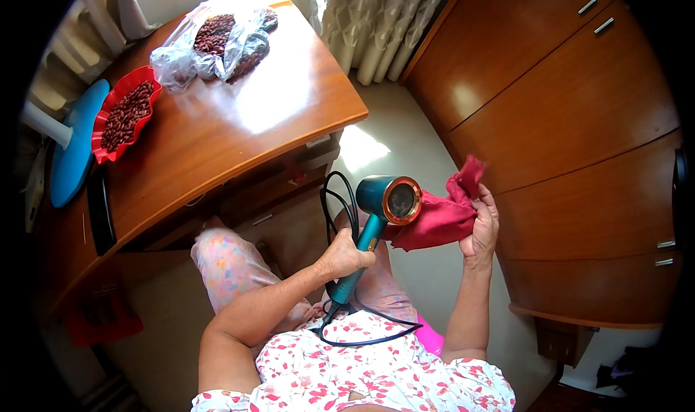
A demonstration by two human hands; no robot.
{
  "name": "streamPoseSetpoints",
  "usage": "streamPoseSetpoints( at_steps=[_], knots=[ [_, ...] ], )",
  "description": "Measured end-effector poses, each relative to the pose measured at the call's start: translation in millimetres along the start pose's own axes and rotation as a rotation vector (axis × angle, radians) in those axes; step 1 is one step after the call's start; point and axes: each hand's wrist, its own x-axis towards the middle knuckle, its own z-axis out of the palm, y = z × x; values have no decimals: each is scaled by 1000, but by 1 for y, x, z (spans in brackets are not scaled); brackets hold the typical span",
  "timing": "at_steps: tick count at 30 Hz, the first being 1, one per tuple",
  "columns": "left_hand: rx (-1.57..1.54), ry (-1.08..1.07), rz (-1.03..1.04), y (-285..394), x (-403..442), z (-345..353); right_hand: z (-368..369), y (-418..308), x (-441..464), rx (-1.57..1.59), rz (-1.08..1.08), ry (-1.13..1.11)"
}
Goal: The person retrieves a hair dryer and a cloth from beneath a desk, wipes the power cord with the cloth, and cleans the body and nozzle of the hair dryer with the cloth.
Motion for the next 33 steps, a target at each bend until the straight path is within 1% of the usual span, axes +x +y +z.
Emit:
streamPoseSetpoints(
  at_steps=[4, 6, 7, 8, 10, 12, 14, 16, 18, 20, 23, 24, 26, 27, 29, 30, 31, 33],
  knots=[
    [-10, -10, 6, 3, -2, -1, -11, 4, -1, -49, -45, -7],
    [-14, -14, 13, 3, -2, 0, -3, -1, -6, -168, -200, -15],
    [-13, -17, 13, 3, -1, 0, 5, -1, -11, -220, -211, 34],
    [-11, -21, 12, 2, -1, 0, 6, 1, -12, -220, -211, 35],
    [-7, -21, 13, 2, -1, 0, 5, 5, -13, -552, -325, 56],
    [-3, -19, 13, 2, 0, 1, 19, 4, -18, -587, -326, 55],
    [-25, -21, 12, 1, -1, 1, 40, 2, -26, -729, -492, 80],
    [-21, -24, 19, -2, 0, 1, 42, 5, -31, -779, -418, -18],
    [-15, -29, 26, -4, 2, 2, 51, 7, -34, -1103, -523, -134],
    [-17, -19, 32, -4, 2, 3, 59, 20, -30, -1245, -760, -230],
    [-32, 10, 56, 4, -4, 3, 64, 43, -31, -1370, -754, -232],
    [-35, 16, 54, 3, -4, 3, 65, 46, -32, -1368, -752, -239],
    [1, 26, 17, 2, -4, 1, 67, 49, -34, -1366, -650, -271],
    [2, 30, 16, 4, -6, 2, 70, 49, -34, -1349, -645, -278],
    [-37, 57, 112, 9, -8, 4, 72, 46, -33, -1281, -604, -313],
    [-36, 56, 112, 8, -7, 4, 73, 43, -32, -1217, -563, -347],
    [-13, 39, 124, 5, -6, 4, 74, 39, -31, -1217, -562, -346],
    [10, 22, 136, 1, -6, 4, 75, 31, -29, -1125, -430, -419]
  ],
)
